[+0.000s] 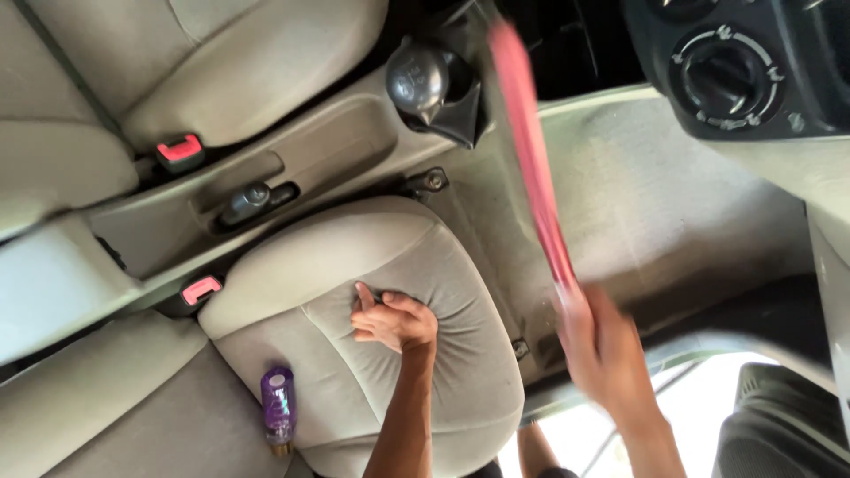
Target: Cleaning the floor carpet of a car using a hand-held brush.
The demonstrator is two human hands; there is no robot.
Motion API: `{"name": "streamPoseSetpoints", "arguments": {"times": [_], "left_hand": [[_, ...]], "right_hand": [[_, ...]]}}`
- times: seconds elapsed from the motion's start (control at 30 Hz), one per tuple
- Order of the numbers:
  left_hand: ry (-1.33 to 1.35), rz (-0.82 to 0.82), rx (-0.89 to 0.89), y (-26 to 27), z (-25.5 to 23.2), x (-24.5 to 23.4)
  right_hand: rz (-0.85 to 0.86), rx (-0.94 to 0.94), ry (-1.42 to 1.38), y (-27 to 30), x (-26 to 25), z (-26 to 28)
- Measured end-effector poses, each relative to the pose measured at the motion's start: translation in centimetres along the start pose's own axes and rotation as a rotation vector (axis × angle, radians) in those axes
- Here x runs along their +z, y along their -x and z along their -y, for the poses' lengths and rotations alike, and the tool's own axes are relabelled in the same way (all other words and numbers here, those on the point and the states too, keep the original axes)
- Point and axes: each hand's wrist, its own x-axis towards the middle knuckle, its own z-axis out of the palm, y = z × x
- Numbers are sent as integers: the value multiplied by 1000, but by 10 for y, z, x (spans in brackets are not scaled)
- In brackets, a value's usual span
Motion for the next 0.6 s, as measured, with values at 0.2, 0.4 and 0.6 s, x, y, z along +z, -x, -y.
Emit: {"name": "streamPoseSetpoints", "arguments": {"times": [0.2, 0.4, 0.6], "left_hand": [[13, -16, -10, 1, 5, 6], [-26, -29, 14, -4, -5, -8], [-3, -2, -36, -5, -7, -7]], "right_hand": [[-54, -334, 95, -119, 27, 78], [-211, -153, 87, -34, 19, -53], [-162, 43, 45, 13, -13, -48]]}}
